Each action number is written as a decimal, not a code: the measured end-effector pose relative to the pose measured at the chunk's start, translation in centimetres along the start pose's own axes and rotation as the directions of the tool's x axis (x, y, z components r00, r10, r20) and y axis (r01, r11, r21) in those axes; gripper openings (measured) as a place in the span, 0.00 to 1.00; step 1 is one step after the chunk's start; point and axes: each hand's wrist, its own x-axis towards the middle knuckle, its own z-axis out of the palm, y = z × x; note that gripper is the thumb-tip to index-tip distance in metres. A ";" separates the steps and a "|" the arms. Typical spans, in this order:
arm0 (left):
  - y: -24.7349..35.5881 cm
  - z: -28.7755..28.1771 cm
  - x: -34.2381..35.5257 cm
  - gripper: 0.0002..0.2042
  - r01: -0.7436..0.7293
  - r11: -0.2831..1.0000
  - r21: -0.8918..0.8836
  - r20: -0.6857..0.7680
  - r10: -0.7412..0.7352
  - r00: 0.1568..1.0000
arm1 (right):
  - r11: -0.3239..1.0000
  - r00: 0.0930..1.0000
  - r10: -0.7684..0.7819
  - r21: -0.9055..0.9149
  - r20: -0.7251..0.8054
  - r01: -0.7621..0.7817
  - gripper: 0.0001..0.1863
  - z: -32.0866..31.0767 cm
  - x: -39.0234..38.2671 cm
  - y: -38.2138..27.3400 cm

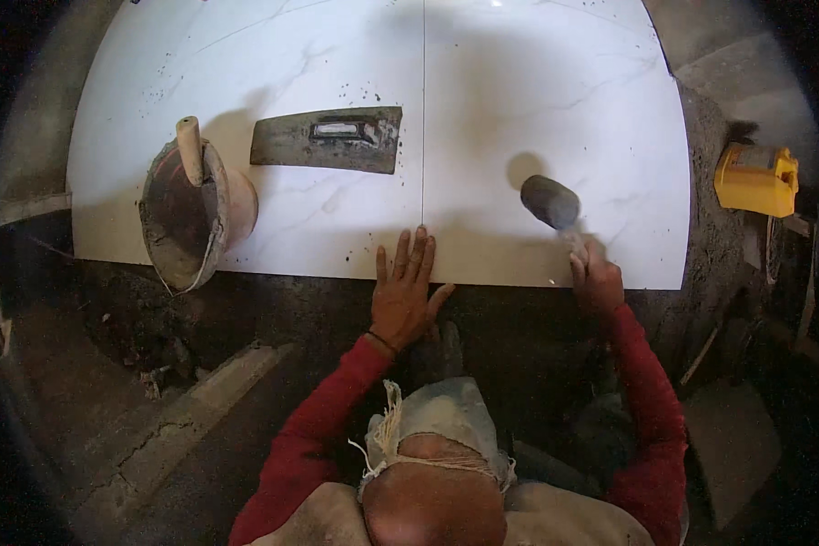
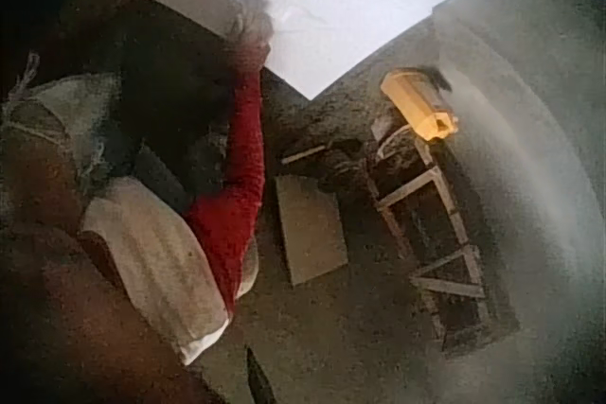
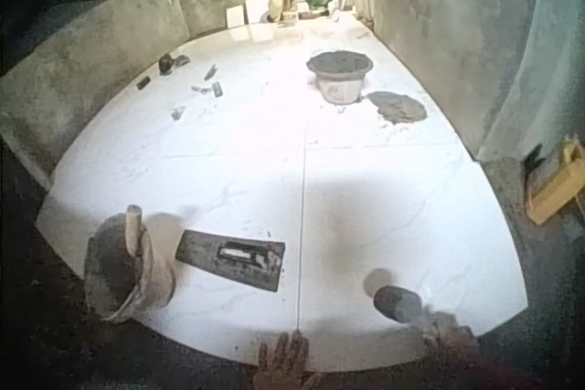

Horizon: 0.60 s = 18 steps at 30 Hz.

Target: The person applies mortar to the back of a tile using a trowel, places the tile onto the floor, and aligns it with existing tiles. The person then uses a rubber mallet to tap the tile into place and applies small spacers into the gaps.

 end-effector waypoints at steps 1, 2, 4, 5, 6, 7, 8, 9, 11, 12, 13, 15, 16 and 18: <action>0.1 0.3 -0.6 0.38 -0.006 1.000 0.014 0.016 0.006 1.000 | 0.998 1.000 0.027 0.053 0.006 -0.027 0.24 -0.2 -0.5 -0.1; 0.1 0.5 -1.0 0.38 -0.004 1.000 0.007 0.032 0.004 0.999 | 0.993 0.998 0.053 0.106 0.014 -0.055 0.24 -0.4 -0.9 -0.2; -0.2 0.5 -0.8 0.39 -0.039 0.997 0.072 0.022 0.038 0.999 | 0.989 0.993 0.095 0.110 0.074 -0.103 0.24 -1.0 -0.3 -0.7; -0.4 0.4 -1.0 0.39 -0.048 0.996 0.072 0.023 0.046 0.999 | 0.983 0.984 0.132 0.111 0.116 -0.145 0.24 -1.1 -0.1 -0.8; -0.4 0.4 -1.7 0.38 -0.050 0.998 0.029 0.054 0.049 0.997 | 0.982 0.984 0.139 0.110 0.115 -0.152 0.24 -0.5 -0.7 -0.7; -0.3 0.0 -1.9 0.38 -0.046 0.999 -0.007 0.069 0.046 0.997 | 0.993 0.994 0.075 0.084 0.080 -0.082 0.24 -0.1 -1.0 -0.1; -0.3 0.0 -2.2 0.38 -0.051 0.999 -0.001 0.057 0.051 0.997 | 0.998 0.999 0.015 0.055 0.049 -0.017 0.25 0.1 -1.3 0.0; -0.3 0.3 -2.7 0.38 -0.058 0.998 -0.005 0.062 0.058 0.996 | 0.998 0.999 0.016 0.053 0.035 -0.017 0.25 0.0 -1.4 -0.1; -0.4 -0.1 -2.8 0.39 -0.084 0.996 0.006 0.040 0.084 0.996 | 0.998 0.989 0.050 -0.037 0.139 -0.045 0.25 -0.6 -0.9 -0.6; -0.5 -0.6 -2.9 0.39 -0.091 0.996 0.011 0.064 0.090 0.994 | 0.998 0.992 0.053 -0.036 0.116 -0.049 0.25 -1.0 -0.1 -1.1; -0.1 -0.7 -3.5 0.40 -0.096 0.995 0.000 0.105 0.095 0.990 | 1.000 0.997 0.027 0.006 0.065 -0.028 0.25 -1.4 -0.2 -1.6; 0.1 -1.1 -3.7 0.40 -0.094 0.995 -0.012 0.131 0.095 0.987 | 0.999 1.000 0.024 0.048 0.009 -0.025 0.25 -1.5 -0.5 -1.3; 0.3 -1.2 -3.5 0.40 -0.104 0.994 -0.033 0.154 0.108 0.982 | 0.997 1.000 -0.027 0.065 -0.012 0.028 0.24 -1.2 -0.7 -0.4; 0.2 -1.5 -3.5 0.41 -0.138 0.990 -0.007 0.171 0.137 0.976 | 0.997 0.998 -0.041 0.057 -0.041 0.044 0.24 -1.8 -0.5 1.1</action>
